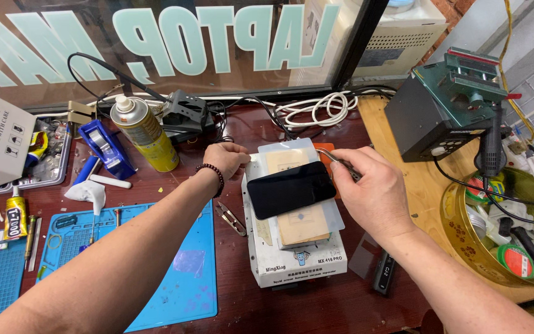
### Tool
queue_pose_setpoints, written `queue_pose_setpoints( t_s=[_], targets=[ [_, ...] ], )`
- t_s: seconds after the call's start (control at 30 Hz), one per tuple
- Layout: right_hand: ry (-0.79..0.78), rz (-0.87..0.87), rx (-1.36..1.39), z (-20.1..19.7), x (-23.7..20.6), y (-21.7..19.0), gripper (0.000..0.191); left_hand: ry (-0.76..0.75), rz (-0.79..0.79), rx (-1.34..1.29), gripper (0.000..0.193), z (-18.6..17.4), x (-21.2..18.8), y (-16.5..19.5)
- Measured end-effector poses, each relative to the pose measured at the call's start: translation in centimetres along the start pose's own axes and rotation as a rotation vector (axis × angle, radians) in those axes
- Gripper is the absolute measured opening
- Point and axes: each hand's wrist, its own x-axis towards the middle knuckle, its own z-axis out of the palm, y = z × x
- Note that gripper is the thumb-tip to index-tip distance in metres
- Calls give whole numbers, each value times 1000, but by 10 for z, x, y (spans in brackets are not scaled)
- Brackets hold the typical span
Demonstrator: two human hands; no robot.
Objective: The person uses a screwdriver and tweezers to remove screws and small internal components from a disassembled smartphone. The person repeatedly unscrews fasteners and lifts parts from the phone's interior while working at a cluttered repair bench.
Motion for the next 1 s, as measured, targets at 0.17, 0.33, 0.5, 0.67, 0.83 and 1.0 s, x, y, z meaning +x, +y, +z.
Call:
queue_pose_setpoints(
  t_s=[0.17, 0.33, 0.5, 0.67, 0.83, 1.0],
  targets=[
    [-88, 423, 114, 7, 8, 28, 28, 74, 125, 31, 17, -10, -34, 14],
    [-311, 387, 150, 7, 8, 58, 41, 105, 525, 215, 25, -12, -97, 27],
    [-448, 178, 29, 10, 4, 64, 64, -70, 879, 620, 69, -2, -154, 38],
    [-484, 301, -61, 18, 4, 58, 67, -99, 801, 809, 77, 6, -171, 45],
    [-451, 249, -25, 17, 3, 59, 60, -95, 771, 812, 68, 7, -169, 43],
    [-434, 251, -21, 16, 3, 56, 56, -97, 807, 804, 65, 7, -165, 42]
  ],
)
